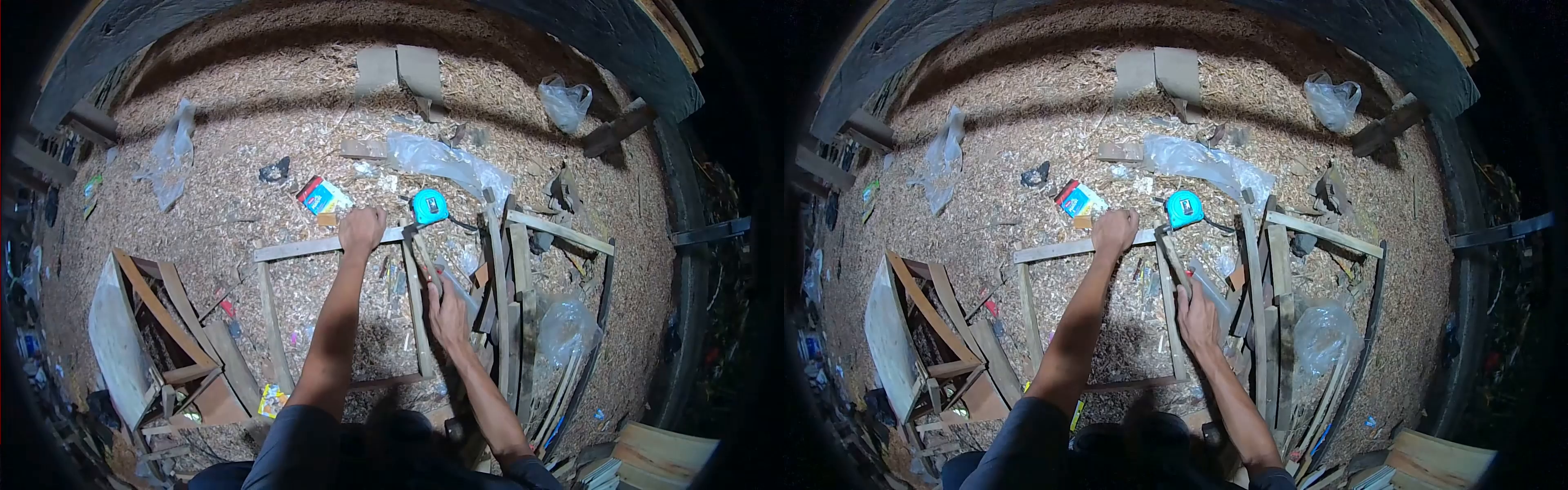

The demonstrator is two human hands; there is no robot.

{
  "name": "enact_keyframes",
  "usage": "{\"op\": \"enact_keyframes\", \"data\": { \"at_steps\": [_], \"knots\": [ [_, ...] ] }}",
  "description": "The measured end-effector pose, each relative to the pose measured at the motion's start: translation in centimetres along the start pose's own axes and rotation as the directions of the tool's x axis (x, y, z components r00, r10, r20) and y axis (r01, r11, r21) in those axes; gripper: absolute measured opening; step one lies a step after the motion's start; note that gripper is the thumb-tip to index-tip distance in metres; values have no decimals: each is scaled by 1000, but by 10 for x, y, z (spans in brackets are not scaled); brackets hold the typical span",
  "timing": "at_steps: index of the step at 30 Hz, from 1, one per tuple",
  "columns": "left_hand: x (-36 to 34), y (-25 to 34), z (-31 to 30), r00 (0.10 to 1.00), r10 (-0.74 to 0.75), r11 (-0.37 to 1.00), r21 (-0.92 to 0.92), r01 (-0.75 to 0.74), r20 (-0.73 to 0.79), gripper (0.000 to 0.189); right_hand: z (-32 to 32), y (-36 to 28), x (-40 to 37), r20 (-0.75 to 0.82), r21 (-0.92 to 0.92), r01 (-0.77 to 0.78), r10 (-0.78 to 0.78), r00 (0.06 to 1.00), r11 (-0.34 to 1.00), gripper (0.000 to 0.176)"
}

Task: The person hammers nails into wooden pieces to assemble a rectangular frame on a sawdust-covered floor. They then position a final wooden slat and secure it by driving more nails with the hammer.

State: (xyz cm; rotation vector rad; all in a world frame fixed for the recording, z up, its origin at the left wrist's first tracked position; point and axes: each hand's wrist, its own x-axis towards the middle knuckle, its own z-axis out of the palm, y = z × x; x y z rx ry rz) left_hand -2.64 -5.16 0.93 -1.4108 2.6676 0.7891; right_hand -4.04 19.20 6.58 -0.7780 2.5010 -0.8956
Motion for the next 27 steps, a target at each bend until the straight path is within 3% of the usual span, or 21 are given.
{"op": "enact_keyframes", "data": {
  "at_steps": [3,5,9,11,13,15,21,23,25,27],
  "knots": [
    [-2,3,-1,1000,-4,1000,-5,4,5,55,-4,-11,-2,7,-58,-50,50,999,997,28],
    [-2,3,-3,1000,-5,1000,5,5,4,54,-2,-13,-6,-171,-16,142,-143,975,990,29],
    [0,0,0,1000,11,1000,1,-11,20,56,6,7,-3,-109,-101,108,-119,987,989,29],
    [5,0,1,1000,24,1000,-9,-23,14,57,1,7,5,-25,-235,-3,-3,1000,972,29],
    [4,-1,5,999,7,1000,-10,-7,41,58,-7,-1,-1,-19,-223,-17,13,1000,975,31],
    [4,-3,5,999,2,1000,-3,-2,47,57,-5,-6,-7,-225,-16,199,-197,954,980,32],
    [3,4,-2,999,19,1000,16,-20,37,55,2,3,9,41,-301,33,-21,999,953,33],
    [1,2,0,999,14,1000,5,-14,49,56,-2,-1,3,1,-251,64,-66,998,966,31],
    [0,3,-1,999,22,1000,-6,-21,31,55,-6,-11,-2,-197,1,220,-216,956,975,30],
    [-3,5,-5,999,22,1000,12,-23,32,55,5,1,-2,-280,40,264,-243,929,964,29]
  ]
}}
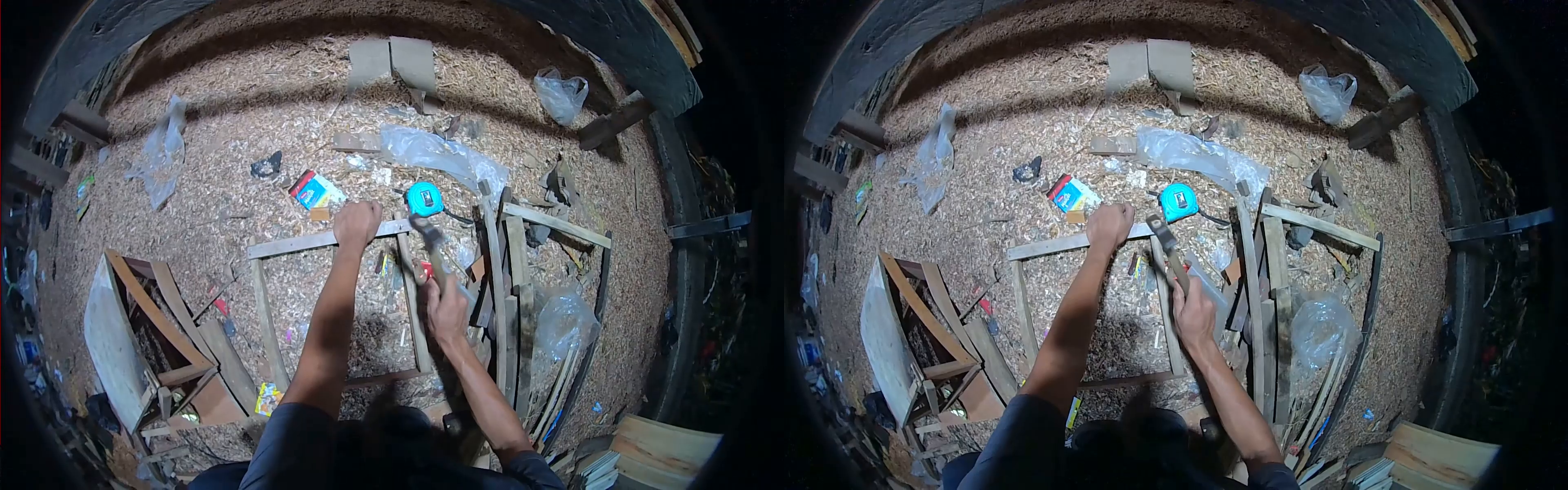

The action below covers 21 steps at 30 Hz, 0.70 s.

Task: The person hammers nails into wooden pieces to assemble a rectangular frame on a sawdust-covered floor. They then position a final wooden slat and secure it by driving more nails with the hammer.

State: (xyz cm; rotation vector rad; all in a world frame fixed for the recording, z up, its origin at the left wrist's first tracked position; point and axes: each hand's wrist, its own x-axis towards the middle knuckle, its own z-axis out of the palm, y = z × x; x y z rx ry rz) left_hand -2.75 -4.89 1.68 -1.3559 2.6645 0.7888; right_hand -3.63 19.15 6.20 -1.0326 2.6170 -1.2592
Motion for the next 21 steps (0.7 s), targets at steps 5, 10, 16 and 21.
{"op": "enact_keyframes", "data": {
  "at_steps": [5,10,16,21],
  "knots": [
    [5,-5,9,998,41,999,-6,-42,-48,50,-5,13,10,205,-303,-114,181,962,946,28],
    [3,-8,11,938,73,987,-111,-117,-339,27,-11,-13,5,-52,17,-9,10,999,1000,25],
    [10,-8,11,958,-69,988,-155,26,-280,27,-13,-10,18,306,-337,-166,274,912,927,23],
    [9,-2,13,953,-49,998,-40,39,-298,24,-2,-3,7,132,-118,-84,100,986,989,19]
  ]
}}
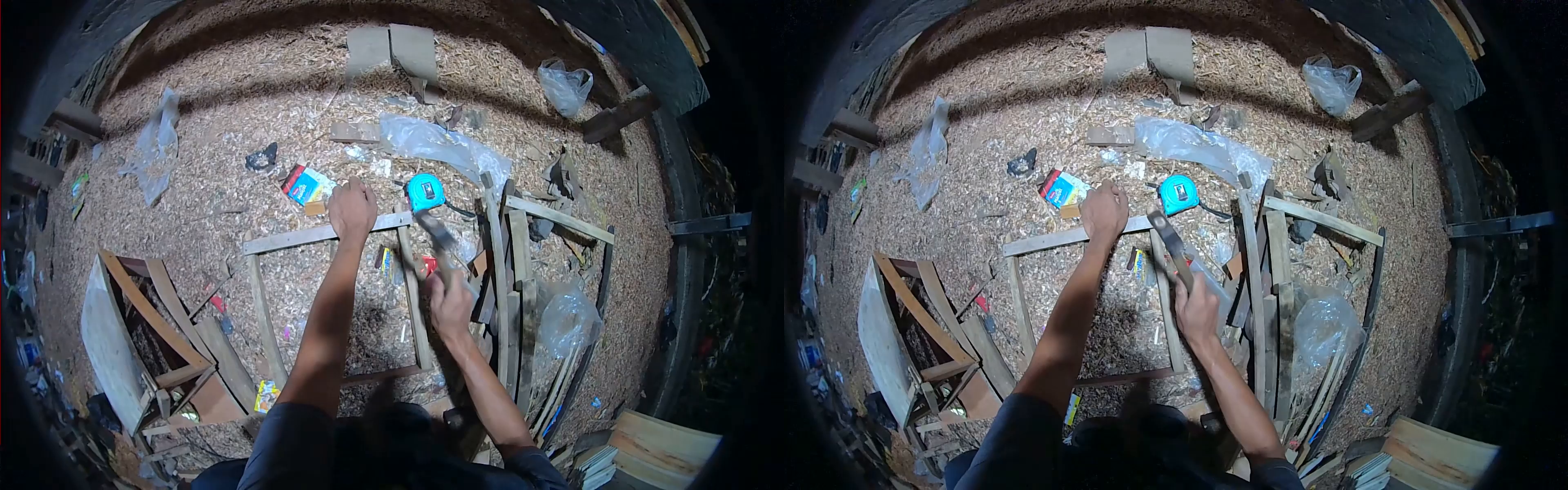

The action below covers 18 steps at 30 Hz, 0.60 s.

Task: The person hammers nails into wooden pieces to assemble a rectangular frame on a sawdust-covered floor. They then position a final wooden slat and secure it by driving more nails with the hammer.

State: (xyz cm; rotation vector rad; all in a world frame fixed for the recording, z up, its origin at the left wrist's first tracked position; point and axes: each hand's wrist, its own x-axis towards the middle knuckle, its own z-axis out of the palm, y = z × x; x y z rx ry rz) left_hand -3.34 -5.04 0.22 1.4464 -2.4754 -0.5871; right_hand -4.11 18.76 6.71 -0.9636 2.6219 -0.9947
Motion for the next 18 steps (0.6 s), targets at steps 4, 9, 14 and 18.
{"op": "enact_keyframes", "data": {
  "at_steps": [4,9,14,18],
  "knots": [
    [6,-5,8,998,61,998,18,-61,-18,23,-6,4,20,128,-170,-109,132,983,979,20],
    [2,-4,7,998,54,998,20,-55,15,23,-28,-23,6,-123,163,-29,50,991,986,29],
    [3,-6,11,996,81,996,-23,-81,-30,24,4,16,12,125,-186,-64,88,988,980,27],
    [-1,-3,2,998,57,998,-35,-58,-32,29,-15,-8,8,4,-2,-117,117,993,993,30]
  ]
}}
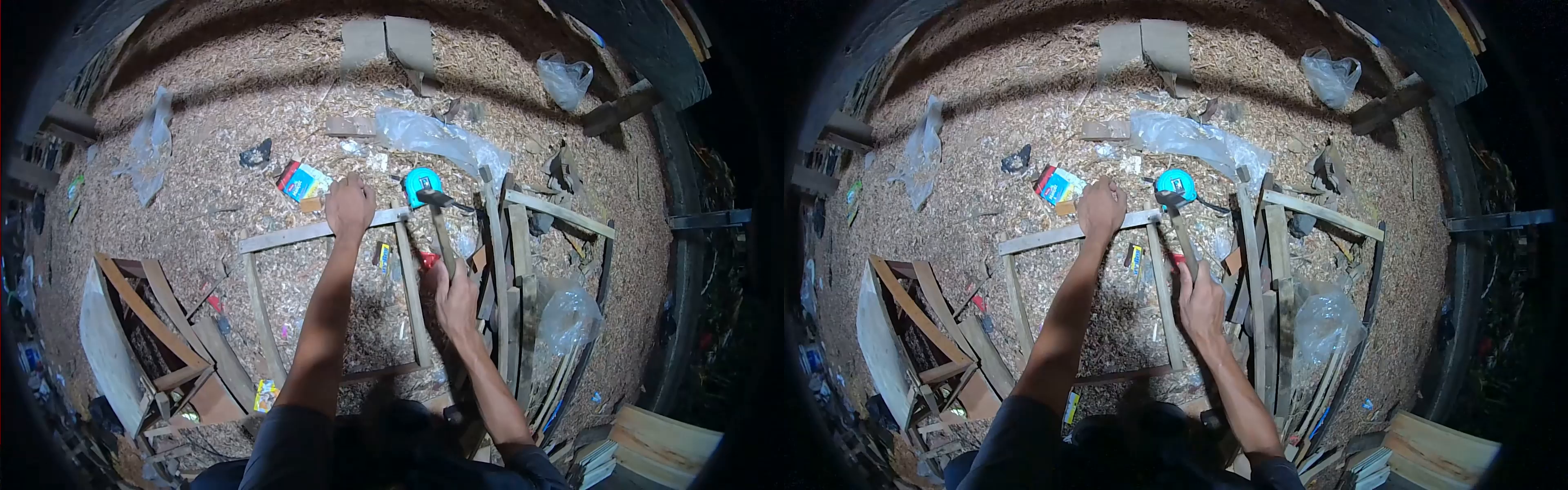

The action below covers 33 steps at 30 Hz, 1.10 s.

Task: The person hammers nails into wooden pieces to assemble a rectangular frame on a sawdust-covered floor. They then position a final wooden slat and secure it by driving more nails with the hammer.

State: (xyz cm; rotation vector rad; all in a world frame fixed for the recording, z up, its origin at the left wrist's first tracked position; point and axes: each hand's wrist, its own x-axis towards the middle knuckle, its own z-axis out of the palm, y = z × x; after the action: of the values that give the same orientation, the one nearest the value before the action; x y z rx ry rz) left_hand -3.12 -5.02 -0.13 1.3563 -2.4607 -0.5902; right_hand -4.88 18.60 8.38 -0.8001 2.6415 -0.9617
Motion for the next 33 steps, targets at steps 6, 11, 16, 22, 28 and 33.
{"op": "enact_keyframes", "data": {
  "at_steps": [6,11,16,22,28,33],
  "knots": [
    [-5,9,-18,965,76,996,-71,-60,250,40,37,20,-24,90,27,-84,82,993,996,52],
    [-18,-4,-23,906,369,921,-212,-326,206,36,64,34,-31,-3,205,-98,101,995,974,49],
    [-33,-5,-36,809,525,849,-234,-475,263,42,65,36,-32,49,200,-143,136,990,969,48],
    [-35,-5,-31,828,466,884,-133,-448,313,52,75,40,-36,18,113,-139,138,990,984,44],
    [-34,-15,-26,889,367,927,-30,-373,273,48,71,40,-37,16,102,-106,105,994,989,47],
    [-37,-24,-20,950,212,965,102,-240,227,52,69,36,-39,29,136,-111,108,994,984,46]
  ]
}}
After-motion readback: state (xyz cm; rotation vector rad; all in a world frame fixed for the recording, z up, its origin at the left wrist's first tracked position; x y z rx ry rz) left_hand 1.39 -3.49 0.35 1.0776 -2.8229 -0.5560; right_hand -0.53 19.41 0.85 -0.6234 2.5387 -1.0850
